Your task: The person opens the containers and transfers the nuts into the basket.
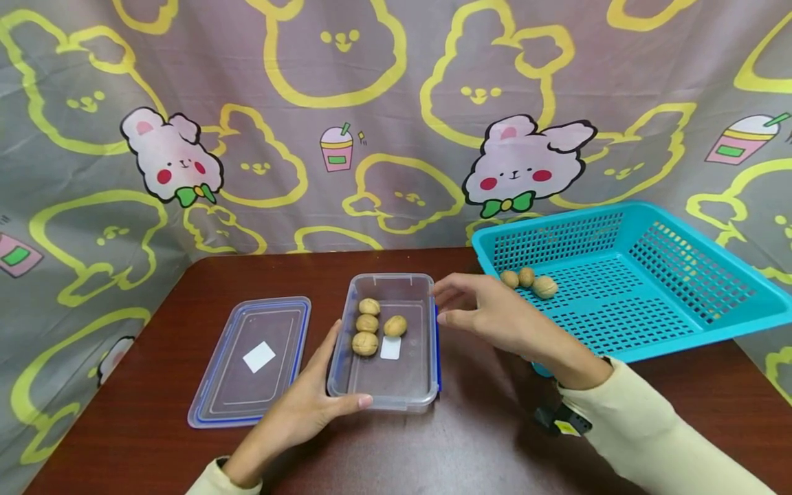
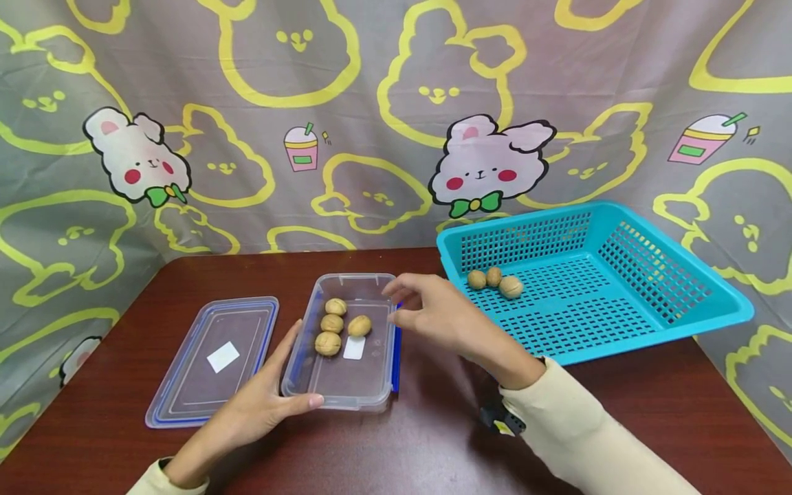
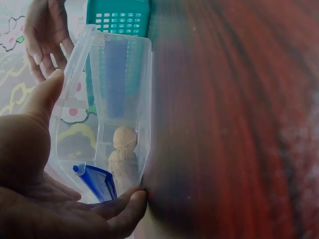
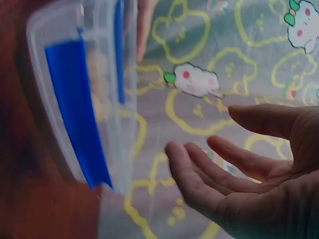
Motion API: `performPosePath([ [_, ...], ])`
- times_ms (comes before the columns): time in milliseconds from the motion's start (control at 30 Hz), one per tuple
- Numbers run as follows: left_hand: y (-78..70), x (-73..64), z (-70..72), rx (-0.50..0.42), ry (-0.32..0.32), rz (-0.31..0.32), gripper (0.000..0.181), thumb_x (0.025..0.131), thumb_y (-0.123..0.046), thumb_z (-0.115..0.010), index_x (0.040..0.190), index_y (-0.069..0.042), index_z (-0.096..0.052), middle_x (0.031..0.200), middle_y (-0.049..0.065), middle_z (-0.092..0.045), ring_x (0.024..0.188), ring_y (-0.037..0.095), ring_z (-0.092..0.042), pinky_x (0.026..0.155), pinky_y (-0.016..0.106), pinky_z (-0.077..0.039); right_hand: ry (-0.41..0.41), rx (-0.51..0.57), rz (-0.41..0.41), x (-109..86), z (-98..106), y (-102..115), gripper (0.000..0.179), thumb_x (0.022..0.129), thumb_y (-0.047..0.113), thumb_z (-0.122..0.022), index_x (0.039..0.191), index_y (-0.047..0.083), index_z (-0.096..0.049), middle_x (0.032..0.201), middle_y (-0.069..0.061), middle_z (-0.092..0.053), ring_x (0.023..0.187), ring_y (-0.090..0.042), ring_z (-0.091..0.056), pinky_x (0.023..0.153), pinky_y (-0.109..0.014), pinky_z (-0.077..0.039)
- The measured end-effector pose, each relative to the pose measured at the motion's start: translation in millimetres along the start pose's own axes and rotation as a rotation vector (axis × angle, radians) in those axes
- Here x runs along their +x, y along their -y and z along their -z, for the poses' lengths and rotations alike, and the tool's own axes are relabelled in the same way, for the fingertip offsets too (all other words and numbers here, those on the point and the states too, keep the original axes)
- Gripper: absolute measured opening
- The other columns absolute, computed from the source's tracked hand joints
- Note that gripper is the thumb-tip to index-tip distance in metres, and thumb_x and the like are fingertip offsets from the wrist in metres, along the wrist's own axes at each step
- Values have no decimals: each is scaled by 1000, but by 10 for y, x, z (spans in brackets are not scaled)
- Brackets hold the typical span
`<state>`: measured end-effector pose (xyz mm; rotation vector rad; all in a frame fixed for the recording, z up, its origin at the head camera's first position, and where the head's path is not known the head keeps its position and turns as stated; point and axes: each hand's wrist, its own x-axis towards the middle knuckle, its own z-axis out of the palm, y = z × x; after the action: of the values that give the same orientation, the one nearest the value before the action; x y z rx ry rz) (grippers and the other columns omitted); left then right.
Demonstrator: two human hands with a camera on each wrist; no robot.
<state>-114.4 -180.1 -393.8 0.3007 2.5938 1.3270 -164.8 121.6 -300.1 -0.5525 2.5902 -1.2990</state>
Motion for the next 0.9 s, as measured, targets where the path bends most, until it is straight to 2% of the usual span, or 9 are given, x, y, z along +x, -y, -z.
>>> performPosePath([
  [233,4,4,-5,-12,1,0,125,84,-41,-88,170,-15,0,177,18,-5,161,43,-11,126,70,-14,-12,93,39,143,-333,-95,33,96,10,-68,130,6,-68,130,-15,-70,113,-30,-70,93,-43,-61],
  [367,2,0,-7,-12,3,-1,125,85,-41,-87,170,-16,0,177,18,-4,161,44,-11,125,70,-15,22,112,65,233,-483,-125,33,96,10,-68,128,4,-68,127,-18,-71,111,-30,-71,91,-41,-61],
  [533,11,-1,-12,-14,2,-19,124,85,-41,-87,170,-16,0,177,18,-4,161,44,-11,125,70,-14,80,137,50,309,-667,-110,30,97,10,-69,126,3,-70,125,-16,-72,109,-24,-69,87,-36,-60],
  [700,24,2,-20,-24,4,-33,124,85,-40,-87,170,-16,1,177,18,-4,161,44,-11,125,70,-14,141,148,56,374,-793,-85,35,94,5,-67,128,-3,-67,131,-21,-69,117,-33,-68,90,-37,-60],
  [800,20,1,-18,-22,6,-30,124,86,-40,-87,170,-17,1,177,17,-3,161,44,-10,125,70,-13,146,131,61,419,-844,-59,38,91,1,-66,128,-4,-66,132,-22,-68,122,-38,-66,91,-37,-59],
  [900,24,1,-19,-17,3,-39,124,86,-40,-87,170,-16,1,177,17,-3,161,44,-10,125,70,-13,147,128,43,462,-907,-34,40,88,-3,-64,128,-4,-66,130,-22,-68,111,-32,-69,82,-31,-58],
])
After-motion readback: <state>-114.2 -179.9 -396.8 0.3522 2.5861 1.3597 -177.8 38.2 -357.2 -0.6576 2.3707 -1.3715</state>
